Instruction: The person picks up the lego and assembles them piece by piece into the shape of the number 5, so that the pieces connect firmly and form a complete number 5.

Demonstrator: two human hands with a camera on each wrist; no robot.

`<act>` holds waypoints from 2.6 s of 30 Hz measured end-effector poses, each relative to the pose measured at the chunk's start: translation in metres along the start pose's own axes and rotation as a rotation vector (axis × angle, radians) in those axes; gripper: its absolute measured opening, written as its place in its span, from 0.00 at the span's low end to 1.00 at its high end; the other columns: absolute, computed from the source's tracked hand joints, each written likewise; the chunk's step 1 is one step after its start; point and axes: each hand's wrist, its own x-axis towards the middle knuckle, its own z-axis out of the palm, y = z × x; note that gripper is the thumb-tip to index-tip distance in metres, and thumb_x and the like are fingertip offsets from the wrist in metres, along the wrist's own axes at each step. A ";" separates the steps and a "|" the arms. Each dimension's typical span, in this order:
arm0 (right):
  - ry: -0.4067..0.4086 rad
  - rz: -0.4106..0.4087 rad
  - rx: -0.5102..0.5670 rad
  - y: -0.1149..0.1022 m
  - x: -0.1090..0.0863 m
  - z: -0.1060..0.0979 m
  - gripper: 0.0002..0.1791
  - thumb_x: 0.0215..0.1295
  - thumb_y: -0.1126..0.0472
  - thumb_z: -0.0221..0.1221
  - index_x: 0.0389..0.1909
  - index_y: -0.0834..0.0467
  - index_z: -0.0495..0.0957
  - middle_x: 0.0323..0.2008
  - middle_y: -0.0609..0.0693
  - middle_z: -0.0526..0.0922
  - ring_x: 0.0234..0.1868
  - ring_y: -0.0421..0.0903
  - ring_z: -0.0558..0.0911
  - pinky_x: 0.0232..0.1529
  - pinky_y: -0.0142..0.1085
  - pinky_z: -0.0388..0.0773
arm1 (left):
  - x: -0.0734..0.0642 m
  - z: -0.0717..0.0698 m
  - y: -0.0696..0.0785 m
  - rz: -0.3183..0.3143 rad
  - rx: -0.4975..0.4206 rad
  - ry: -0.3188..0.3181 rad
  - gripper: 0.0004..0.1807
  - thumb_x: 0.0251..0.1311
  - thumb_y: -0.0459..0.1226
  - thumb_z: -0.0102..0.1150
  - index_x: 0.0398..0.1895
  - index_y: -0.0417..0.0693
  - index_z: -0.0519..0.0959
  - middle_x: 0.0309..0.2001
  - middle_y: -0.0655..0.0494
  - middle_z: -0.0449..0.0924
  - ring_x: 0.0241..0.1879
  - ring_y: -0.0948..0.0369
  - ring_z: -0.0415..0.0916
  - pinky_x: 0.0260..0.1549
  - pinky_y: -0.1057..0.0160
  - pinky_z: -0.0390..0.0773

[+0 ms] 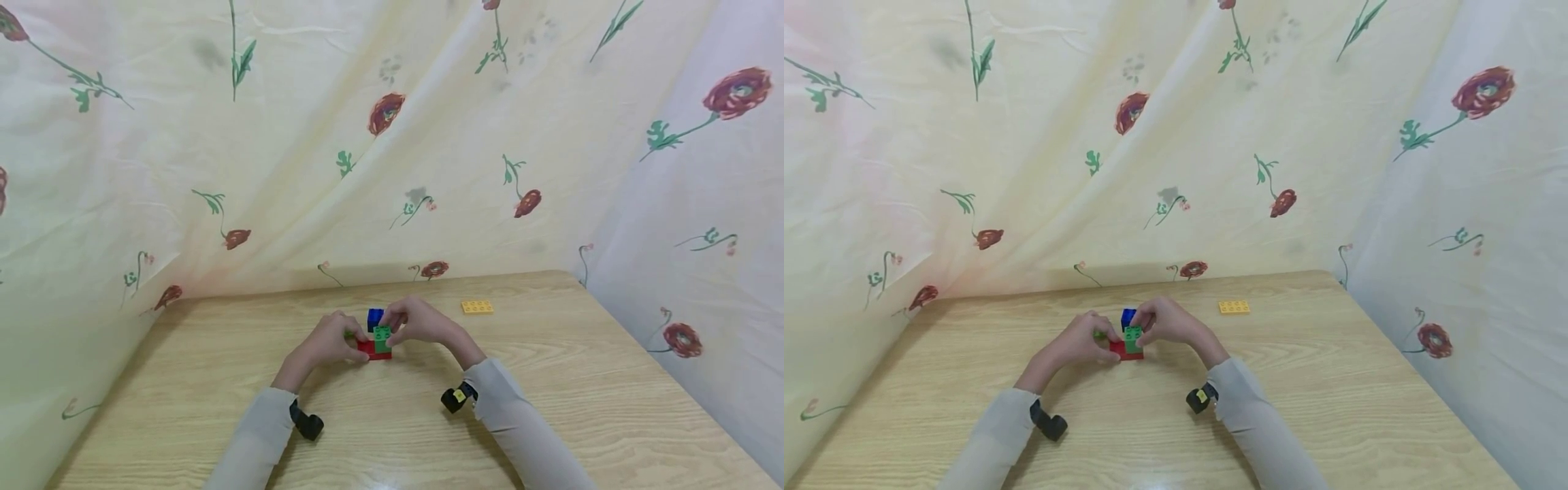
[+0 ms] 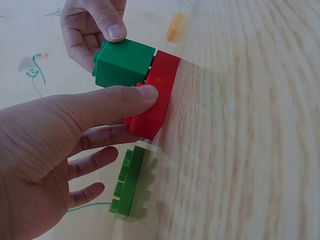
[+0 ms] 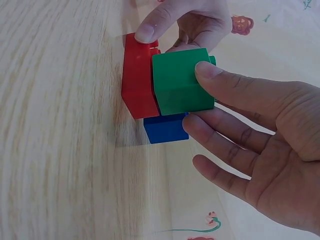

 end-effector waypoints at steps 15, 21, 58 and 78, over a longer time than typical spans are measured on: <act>0.017 0.023 0.018 0.001 0.001 0.002 0.12 0.56 0.65 0.74 0.41 0.57 0.87 0.39 0.48 0.88 0.39 0.39 0.84 0.43 0.33 0.82 | 0.000 -0.001 0.002 0.013 -0.012 0.006 0.11 0.47 0.43 0.82 0.34 0.53 0.91 0.39 0.62 0.87 0.45 0.60 0.71 0.47 0.54 0.71; 0.020 0.028 0.030 -0.001 -0.001 0.001 0.12 0.56 0.67 0.74 0.42 0.58 0.87 0.40 0.49 0.89 0.39 0.40 0.85 0.43 0.35 0.83 | 0.000 -0.001 0.002 0.025 -0.011 0.003 0.12 0.46 0.43 0.82 0.34 0.52 0.91 0.39 0.61 0.87 0.44 0.60 0.71 0.46 0.55 0.71; 0.011 0.021 0.042 0.001 0.000 -0.002 0.13 0.56 0.66 0.74 0.43 0.60 0.88 0.41 0.52 0.90 0.40 0.42 0.87 0.44 0.36 0.85 | 0.002 -0.002 0.001 0.015 0.007 -0.003 0.13 0.47 0.44 0.82 0.35 0.54 0.91 0.39 0.62 0.87 0.47 0.59 0.72 0.52 0.50 0.70; 0.006 -0.018 0.040 0.005 0.001 -0.002 0.13 0.57 0.66 0.73 0.43 0.62 0.88 0.41 0.53 0.90 0.40 0.43 0.87 0.44 0.35 0.85 | 0.004 0.000 0.000 0.003 0.002 -0.002 0.13 0.46 0.45 0.82 0.36 0.54 0.91 0.38 0.63 0.86 0.45 0.60 0.71 0.48 0.54 0.72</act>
